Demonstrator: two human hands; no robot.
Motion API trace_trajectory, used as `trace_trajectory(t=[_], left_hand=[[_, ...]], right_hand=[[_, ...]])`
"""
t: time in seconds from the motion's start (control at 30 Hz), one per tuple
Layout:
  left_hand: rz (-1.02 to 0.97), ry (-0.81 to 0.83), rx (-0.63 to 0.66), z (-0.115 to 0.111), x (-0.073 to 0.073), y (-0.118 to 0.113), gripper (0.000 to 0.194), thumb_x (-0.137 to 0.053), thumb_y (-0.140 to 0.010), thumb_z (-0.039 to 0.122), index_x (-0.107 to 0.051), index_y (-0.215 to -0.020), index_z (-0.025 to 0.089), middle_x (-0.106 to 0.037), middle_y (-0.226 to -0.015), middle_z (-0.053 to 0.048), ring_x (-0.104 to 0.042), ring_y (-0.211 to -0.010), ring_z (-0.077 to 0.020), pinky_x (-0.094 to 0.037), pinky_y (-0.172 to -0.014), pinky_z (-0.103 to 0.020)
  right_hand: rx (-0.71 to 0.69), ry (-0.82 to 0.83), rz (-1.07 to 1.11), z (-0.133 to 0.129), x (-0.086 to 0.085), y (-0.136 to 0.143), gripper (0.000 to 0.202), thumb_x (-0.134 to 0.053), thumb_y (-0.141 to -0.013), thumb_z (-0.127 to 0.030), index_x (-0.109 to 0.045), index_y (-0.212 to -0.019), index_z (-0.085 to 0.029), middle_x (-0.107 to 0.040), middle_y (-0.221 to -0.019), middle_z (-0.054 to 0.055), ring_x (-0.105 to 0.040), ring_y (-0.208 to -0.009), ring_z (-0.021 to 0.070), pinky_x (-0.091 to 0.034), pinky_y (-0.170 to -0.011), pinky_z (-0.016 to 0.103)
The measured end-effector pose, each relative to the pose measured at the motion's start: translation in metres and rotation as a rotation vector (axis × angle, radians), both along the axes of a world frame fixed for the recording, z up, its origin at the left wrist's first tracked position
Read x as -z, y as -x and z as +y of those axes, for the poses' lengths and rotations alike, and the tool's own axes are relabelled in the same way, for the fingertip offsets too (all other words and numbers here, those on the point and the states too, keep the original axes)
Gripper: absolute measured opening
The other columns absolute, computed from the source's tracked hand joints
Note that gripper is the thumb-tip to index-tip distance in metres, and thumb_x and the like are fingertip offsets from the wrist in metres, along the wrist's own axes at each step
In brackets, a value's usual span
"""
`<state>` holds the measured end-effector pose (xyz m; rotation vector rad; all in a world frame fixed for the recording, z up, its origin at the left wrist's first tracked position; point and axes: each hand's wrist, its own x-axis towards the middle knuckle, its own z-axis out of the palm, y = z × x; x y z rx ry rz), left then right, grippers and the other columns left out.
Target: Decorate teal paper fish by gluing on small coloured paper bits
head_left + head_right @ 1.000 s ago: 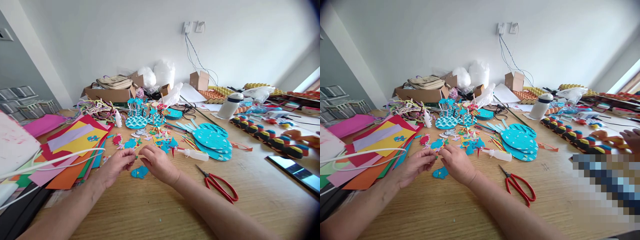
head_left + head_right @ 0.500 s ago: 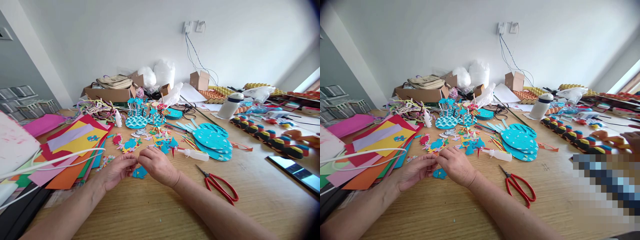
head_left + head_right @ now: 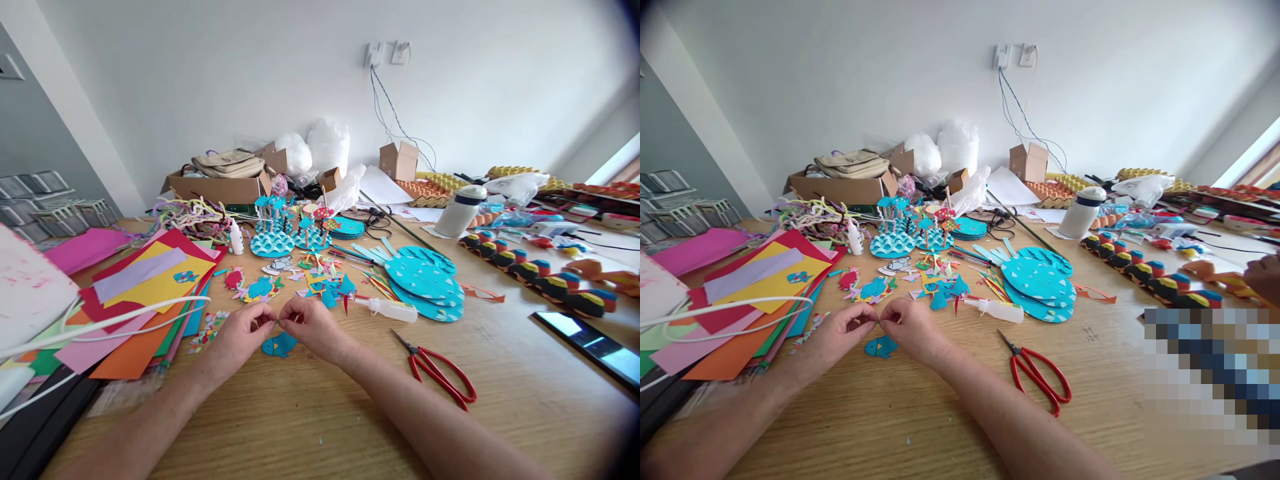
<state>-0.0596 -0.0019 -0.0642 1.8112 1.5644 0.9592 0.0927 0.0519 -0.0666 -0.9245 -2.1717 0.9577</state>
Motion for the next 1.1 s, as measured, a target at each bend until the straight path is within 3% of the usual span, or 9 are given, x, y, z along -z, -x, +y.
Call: trace_trajectory(t=[0.2,0.63,0.77,0.9,1.1], left_hand=[[0.100,-0.029,-0.001,0.000,0.003,0.000,0.012,-0.046,-0.076,0.022,-0.057,-0.072,0.019,-0.058,-0.069,0.001,-0.054,-0.066,-0.0148,-0.041,-0.060,-0.024],[-0.030,0.057,0.017,0.003,0.006,0.003,0.012,-0.048,-0.075,0.026,-0.056,-0.076,0.018,-0.060,-0.071,0.000,-0.055,-0.068,-0.0162,-0.042,-0.062,-0.025],[0.162,0.026,0.016,-0.002,-0.001,0.008,0.010,-0.047,-0.072,0.020,-0.057,-0.070,0.020,-0.058,-0.063,0.003,-0.053,-0.060,-0.0144,-0.038,-0.056,-0.023],[0.400,-0.024,0.141,-0.016,-0.006,0.015,0.017,-0.044,-0.072,0.014,-0.057,-0.065,0.020,-0.058,-0.064,0.001,-0.052,-0.061,-0.0152,-0.037,-0.057,-0.024],[0.508,-0.147,0.255,-0.031,0.010,0.022,0.025,-0.034,-0.084,0.012,-0.058,-0.080,0.019,-0.061,-0.081,-0.004,-0.054,-0.077,-0.0179,-0.041,-0.071,-0.029]], right_hand=[[-0.001,-0.004,-0.012,0.001,0.004,0.001,0.008,-0.055,-0.067,-0.009,-0.061,-0.065,-0.014,-0.054,-0.058,-0.003,-0.046,-0.055,0.0069,-0.033,-0.050,0.017],[-0.029,0.043,-0.096,0.003,0.000,-0.001,0.009,-0.053,-0.069,-0.009,-0.060,-0.067,-0.014,-0.056,-0.061,-0.002,-0.047,-0.057,0.0072,-0.033,-0.049,0.016],[-0.082,0.082,-0.235,0.010,-0.007,-0.004,0.011,-0.051,-0.070,-0.009,-0.061,-0.068,-0.013,-0.059,-0.066,-0.001,-0.049,-0.059,0.0068,-0.036,-0.051,0.016],[-0.162,0.091,-0.352,0.020,-0.009,-0.001,0.007,-0.056,-0.065,-0.012,-0.063,-0.063,-0.014,-0.057,-0.058,-0.002,-0.048,-0.054,0.0072,-0.034,-0.049,0.017],[-0.238,0.065,-0.485,0.027,-0.008,0.009,0.010,-0.055,-0.064,-0.019,-0.065,-0.062,-0.017,-0.054,-0.054,-0.004,-0.046,-0.051,0.0073,-0.030,-0.044,0.017]])
